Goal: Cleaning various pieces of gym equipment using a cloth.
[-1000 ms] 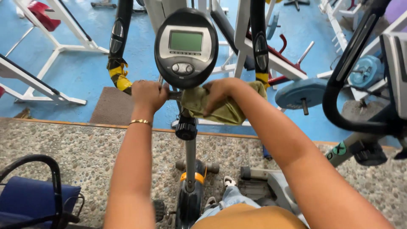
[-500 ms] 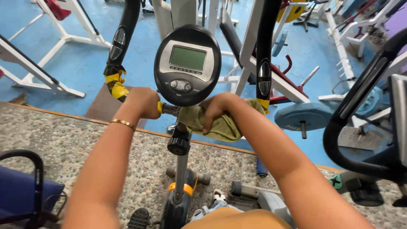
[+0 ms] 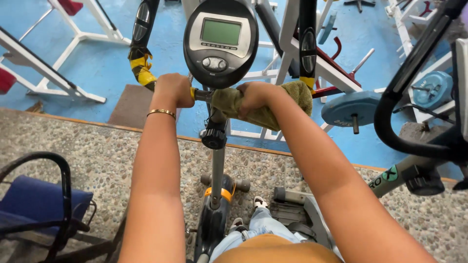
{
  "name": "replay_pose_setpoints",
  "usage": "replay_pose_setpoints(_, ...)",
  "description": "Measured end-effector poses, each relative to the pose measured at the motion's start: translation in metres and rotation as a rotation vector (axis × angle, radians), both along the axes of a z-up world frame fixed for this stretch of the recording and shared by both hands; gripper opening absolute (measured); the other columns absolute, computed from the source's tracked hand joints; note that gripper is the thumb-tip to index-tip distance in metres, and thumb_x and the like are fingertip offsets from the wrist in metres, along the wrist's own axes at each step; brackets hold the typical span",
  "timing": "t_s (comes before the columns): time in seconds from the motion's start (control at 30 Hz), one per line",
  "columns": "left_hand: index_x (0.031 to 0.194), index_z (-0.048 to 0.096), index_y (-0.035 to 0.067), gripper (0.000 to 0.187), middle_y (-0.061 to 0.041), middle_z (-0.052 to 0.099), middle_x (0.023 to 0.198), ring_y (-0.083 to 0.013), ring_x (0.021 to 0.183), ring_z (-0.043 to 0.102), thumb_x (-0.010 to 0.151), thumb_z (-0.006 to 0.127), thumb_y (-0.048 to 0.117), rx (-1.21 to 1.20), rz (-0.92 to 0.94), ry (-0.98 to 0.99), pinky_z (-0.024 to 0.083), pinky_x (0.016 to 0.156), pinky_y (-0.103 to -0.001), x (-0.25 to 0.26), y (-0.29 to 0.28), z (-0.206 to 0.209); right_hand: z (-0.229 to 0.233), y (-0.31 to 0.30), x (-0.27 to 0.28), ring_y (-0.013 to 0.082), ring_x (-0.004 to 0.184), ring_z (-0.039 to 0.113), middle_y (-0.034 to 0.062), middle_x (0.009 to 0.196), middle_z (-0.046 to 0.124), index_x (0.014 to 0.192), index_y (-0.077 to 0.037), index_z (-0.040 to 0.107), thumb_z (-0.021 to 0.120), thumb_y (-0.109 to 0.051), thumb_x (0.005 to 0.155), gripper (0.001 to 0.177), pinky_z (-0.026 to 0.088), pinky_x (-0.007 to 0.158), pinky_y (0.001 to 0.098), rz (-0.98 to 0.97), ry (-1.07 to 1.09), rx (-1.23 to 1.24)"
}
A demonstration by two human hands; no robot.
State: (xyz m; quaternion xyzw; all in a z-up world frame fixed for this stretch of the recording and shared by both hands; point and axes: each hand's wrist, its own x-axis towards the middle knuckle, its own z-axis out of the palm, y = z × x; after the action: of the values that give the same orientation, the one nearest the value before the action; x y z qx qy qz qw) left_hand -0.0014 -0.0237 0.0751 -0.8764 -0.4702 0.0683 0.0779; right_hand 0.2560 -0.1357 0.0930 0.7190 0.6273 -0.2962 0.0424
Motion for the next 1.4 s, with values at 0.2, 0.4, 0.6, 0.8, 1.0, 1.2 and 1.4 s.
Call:
replay_pose_setpoints(0.2,0.105,0.082,0.019,0.042,-0.010,0.078,0.091,-0.0352,0.095,0.076,0.068,0.068,0.033,-0.015,-0.017,-0.021,0.058,0.089,-0.049,-0.004,-0.006,0.008,-0.062,-0.050,-0.034,0.0281,0.056,0.059,0.0047,0.069,0.053,0.091,-0.017,0.065,0.073,-0.021,0.050,0.042,0.044,0.054,0.0463,0.068,-0.635,1.328)
replay_pose_setpoints(0.4,0.107,0.082,0.025,0.045,-0.006,0.079,0.093,-0.0322,0.096,0.075,0.069,0.068,0.042,0.020,-0.010,-0.017,0.059,0.089,-0.046,-0.003,-0.004,-0.001,-0.074,-0.050,-0.030,0.0327,0.058,0.054,0.0102,0.074,0.050,0.107,-0.011,0.067,0.071,-0.019,0.057,0.051,0.040,0.057,0.0458,0.091,-0.659,1.455)
replay_pose_setpoints(0.6,0.105,0.080,0.024,0.050,-0.006,0.079,0.093,-0.0324,0.099,0.075,0.066,0.066,0.051,0.140,-0.004,-0.012,0.058,0.089,-0.047,-0.004,0.000,-0.016,-0.033,-0.032,-0.018,0.0375,0.082,0.076,0.0091,0.082,0.075,0.111,-0.017,0.074,0.069,-0.033,0.063,0.050,0.058,0.069,0.0531,0.097,-0.353,0.612)
replay_pose_setpoints(0.8,0.093,0.056,0.009,0.045,-0.011,0.059,0.100,-0.0335,0.109,0.059,0.051,0.072,0.009,0.834,-0.070,-0.786,0.044,0.091,-0.049,0.008,-0.061,-0.065,0.003,-0.015,-0.002,0.0357,0.118,0.068,0.0123,0.119,0.074,0.130,-0.020,0.069,0.082,-0.044,0.051,0.084,0.056,0.100,0.0517,0.128,-0.022,0.163)
replay_pose_setpoints(1.0,0.156,0.040,-0.003,0.084,-0.020,0.031,0.166,-0.0420,0.149,0.031,0.076,0.064,-0.002,0.496,0.045,-0.712,0.040,0.112,-0.061,-0.010,-0.105,-0.082,0.021,-0.041,-0.010,0.0431,0.118,0.067,0.0205,0.120,0.071,0.135,-0.015,0.065,0.072,-0.042,0.059,0.081,0.054,0.100,0.0563,0.162,-0.107,0.274)
replay_pose_setpoints(1.2,0.158,0.042,0.000,0.088,-0.020,0.038,0.163,-0.0377,0.141,0.048,0.075,0.068,0.013,0.558,0.115,-0.678,0.041,0.108,-0.051,-0.078,-0.207,-0.093,-0.003,-0.062,-0.026,0.0412,0.101,0.073,0.0164,0.104,0.074,0.140,-0.016,0.061,0.058,-0.033,0.076,0.066,0.057,0.082,0.0564,0.124,-0.292,0.520)
replay_pose_setpoints(1.4,0.161,0.038,0.011,0.078,-0.017,0.042,0.161,-0.0403,0.142,0.047,0.089,0.059,0.030,0.088,0.441,-0.647,0.047,0.104,-0.058,-0.198,-0.299,-0.161,-0.107,-0.039,-0.043,0.0368,0.082,0.060,0.0143,0.085,0.062,0.113,-0.018,0.069,0.064,-0.020,0.086,0.028,0.037,0.071,0.0523,-0.058,-0.746,1.343)
